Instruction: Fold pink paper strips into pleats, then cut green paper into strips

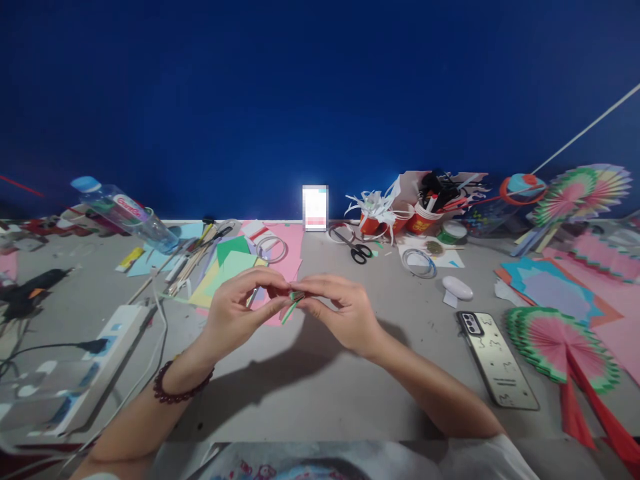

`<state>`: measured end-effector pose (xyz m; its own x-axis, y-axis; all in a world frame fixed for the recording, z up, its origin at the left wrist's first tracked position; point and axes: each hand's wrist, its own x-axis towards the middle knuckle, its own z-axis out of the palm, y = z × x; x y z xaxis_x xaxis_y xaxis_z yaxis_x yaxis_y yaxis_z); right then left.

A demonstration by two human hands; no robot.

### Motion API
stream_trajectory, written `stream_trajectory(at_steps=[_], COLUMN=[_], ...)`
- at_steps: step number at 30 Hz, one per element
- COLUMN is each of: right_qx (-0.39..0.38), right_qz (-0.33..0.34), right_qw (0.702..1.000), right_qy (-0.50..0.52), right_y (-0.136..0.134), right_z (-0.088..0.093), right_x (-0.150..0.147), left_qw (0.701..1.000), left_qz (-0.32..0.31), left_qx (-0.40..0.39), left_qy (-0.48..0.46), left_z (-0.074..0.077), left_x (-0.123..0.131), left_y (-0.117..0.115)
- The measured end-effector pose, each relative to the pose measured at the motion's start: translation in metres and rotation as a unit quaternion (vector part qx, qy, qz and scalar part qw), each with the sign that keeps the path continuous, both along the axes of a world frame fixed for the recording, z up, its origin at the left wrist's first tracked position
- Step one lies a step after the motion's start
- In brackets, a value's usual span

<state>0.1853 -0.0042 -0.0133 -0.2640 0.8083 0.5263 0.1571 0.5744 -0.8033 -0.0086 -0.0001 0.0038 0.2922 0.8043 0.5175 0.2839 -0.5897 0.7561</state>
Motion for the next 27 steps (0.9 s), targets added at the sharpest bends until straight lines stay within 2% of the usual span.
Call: stream_trajectory(at_steps=[5, 10, 18, 22, 27], right_qx=[0.01, 0.019, 0.003, -0.005, -0.015], right_qz=[0.009, 0.017, 0.02, 0.018, 0.011], right_qw=[1.0, 1.0, 1.0, 1.0, 1.0], right_qy=[0.008, 0.011, 0.003, 0.003, 0.013], right_y=[-0.001, -0.002, 0.0, 0.002, 0.004], right_z=[0.001, -0.001, -0.004, -0.009, -0.01], right_x=[-0.001, -0.003, -0.003, -0.002, -0.002], left_qw=[0.993, 0.991, 0.999, 0.998, 0.979], left_qz=[0.017, 0.021, 0.02, 0.018, -0.02], left_qx=[0.114, 0.132, 0.005, -0.022, -0.123], left_qy=[0.02, 0.006, -0.028, -0.048, -0.163], left_z=[-0.004, -0.006, -0.014, -0.017, -0.015], left_x=[-0.001, 0.002, 0.003, 0.006, 0.011], left_y=[-0.001, -0.002, 0.0, 0.0, 0.003])
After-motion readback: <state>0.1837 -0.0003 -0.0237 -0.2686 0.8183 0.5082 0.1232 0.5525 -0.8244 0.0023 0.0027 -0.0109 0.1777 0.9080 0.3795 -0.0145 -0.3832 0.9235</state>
